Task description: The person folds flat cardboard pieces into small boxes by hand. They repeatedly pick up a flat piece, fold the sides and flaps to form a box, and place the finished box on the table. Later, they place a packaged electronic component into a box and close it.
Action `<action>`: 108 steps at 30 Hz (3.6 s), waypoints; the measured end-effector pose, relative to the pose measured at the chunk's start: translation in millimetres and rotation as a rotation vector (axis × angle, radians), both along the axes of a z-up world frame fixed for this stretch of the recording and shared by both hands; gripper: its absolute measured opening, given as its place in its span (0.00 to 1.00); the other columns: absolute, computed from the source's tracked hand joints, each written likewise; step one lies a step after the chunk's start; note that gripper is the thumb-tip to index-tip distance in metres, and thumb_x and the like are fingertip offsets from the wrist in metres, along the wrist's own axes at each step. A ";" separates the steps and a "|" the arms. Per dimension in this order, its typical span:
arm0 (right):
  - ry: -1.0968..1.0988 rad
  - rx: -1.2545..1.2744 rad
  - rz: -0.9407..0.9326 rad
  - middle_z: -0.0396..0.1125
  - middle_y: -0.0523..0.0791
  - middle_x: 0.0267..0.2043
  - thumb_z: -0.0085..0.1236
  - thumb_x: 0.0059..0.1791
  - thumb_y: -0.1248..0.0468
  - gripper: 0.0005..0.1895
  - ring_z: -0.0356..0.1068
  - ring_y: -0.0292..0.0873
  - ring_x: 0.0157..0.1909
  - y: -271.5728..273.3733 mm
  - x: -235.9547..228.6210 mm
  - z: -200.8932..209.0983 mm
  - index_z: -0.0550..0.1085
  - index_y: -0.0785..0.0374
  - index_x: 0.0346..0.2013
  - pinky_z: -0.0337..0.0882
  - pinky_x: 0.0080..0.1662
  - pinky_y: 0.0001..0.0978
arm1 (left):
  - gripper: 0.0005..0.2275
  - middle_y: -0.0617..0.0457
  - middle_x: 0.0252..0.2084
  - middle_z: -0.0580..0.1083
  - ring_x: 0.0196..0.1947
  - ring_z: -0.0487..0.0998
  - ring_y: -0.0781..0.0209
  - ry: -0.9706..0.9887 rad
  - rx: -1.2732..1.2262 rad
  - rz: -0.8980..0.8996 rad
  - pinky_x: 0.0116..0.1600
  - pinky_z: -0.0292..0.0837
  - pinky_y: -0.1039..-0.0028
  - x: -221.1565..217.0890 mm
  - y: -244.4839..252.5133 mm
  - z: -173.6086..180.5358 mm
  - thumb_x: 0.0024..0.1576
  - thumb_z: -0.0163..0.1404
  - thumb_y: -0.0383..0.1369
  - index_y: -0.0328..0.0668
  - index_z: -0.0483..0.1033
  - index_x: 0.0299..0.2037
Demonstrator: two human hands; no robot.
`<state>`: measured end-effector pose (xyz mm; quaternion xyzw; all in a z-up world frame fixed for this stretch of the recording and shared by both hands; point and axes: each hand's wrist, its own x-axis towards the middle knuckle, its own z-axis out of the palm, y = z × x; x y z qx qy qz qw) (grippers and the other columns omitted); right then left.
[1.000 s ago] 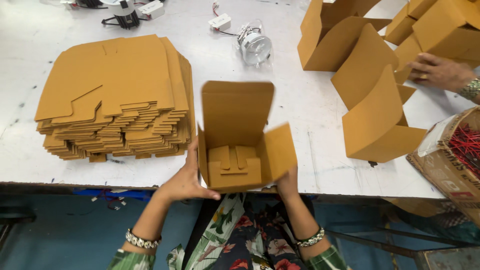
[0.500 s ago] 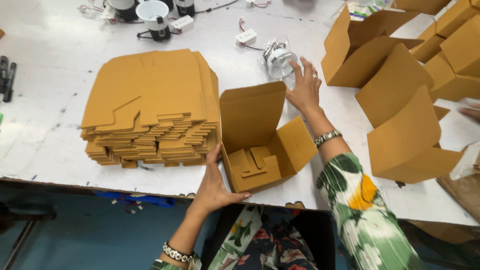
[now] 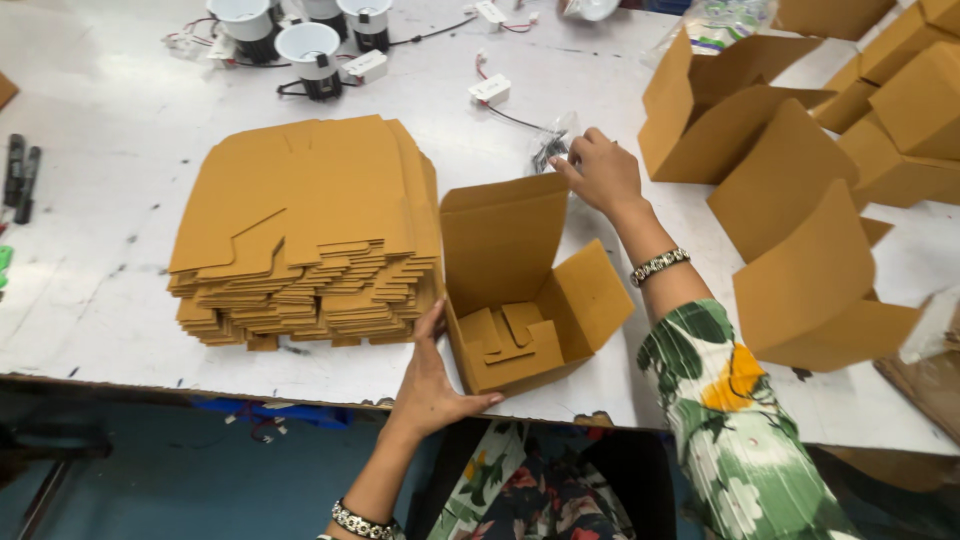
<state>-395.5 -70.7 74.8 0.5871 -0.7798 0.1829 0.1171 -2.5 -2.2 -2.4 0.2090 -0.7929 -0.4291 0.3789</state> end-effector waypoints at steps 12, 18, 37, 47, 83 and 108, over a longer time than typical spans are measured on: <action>-0.188 0.501 -0.274 0.75 0.55 0.39 0.63 0.37 0.29 0.55 0.76 0.53 0.45 80.9 26.5 42.7 0.64 0.64 0.64 0.74 0.44 0.45 | 0.61 0.36 0.71 0.57 0.70 0.63 0.41 -0.065 0.053 0.022 0.71 0.61 0.58 -1.9 6.3 0.6 0.32 0.74 0.39 0.41 0.38 0.72; 0.048 0.767 -0.187 0.75 0.49 0.47 0.70 0.30 0.35 0.57 0.76 0.49 0.48 36.6 47.2 21.0 0.66 0.67 0.61 0.75 0.45 0.41 | 0.61 0.35 0.70 0.57 0.71 0.63 0.39 -0.053 0.056 0.017 0.72 0.59 0.57 -0.3 8.0 -0.7 0.32 0.74 0.39 0.40 0.39 0.73; -0.863 -0.201 -0.182 0.73 0.52 0.43 0.67 0.42 0.59 0.37 0.76 0.46 0.42 38.3 -9.6 -3.4 0.61 0.62 0.62 0.75 0.45 0.38 | 0.61 0.34 0.72 0.53 0.71 0.57 0.34 -0.141 -0.112 0.092 0.72 0.55 0.54 1.5 7.0 0.1 0.32 0.75 0.44 0.41 0.40 0.72; -2.042 -1.023 0.339 0.73 0.52 0.43 0.64 0.40 0.65 0.15 0.76 0.52 0.47 173.5 -13.1 20.3 0.73 0.65 0.39 0.78 0.58 0.48 | 0.59 0.34 0.71 0.55 0.70 0.62 0.39 -0.037 0.002 0.064 0.72 0.61 0.57 -7.8 11.8 -8.4 0.36 0.73 0.44 0.37 0.39 0.72; -0.421 0.157 0.037 0.70 0.58 0.51 0.46 0.57 0.48 0.29 0.71 0.58 0.53 162.7 117.6 36.6 0.62 0.64 0.65 0.70 0.53 0.49 | 0.57 0.36 0.68 0.54 0.72 0.53 0.40 -0.094 -0.256 0.321 0.70 0.46 0.48 -67.7 54.2 1.8 0.38 0.71 0.50 0.40 0.40 0.70; 0.343 0.765 0.506 0.69 0.50 0.50 0.70 0.36 0.62 0.33 0.68 0.54 0.56 116.7 138.7 69.9 0.70 0.62 0.53 0.67 0.56 0.43 | 0.57 0.35 0.69 0.54 0.72 0.52 0.39 -0.123 -0.270 0.300 0.69 0.45 0.47 -65.9 54.1 -1.3 0.38 0.71 0.49 0.41 0.39 0.71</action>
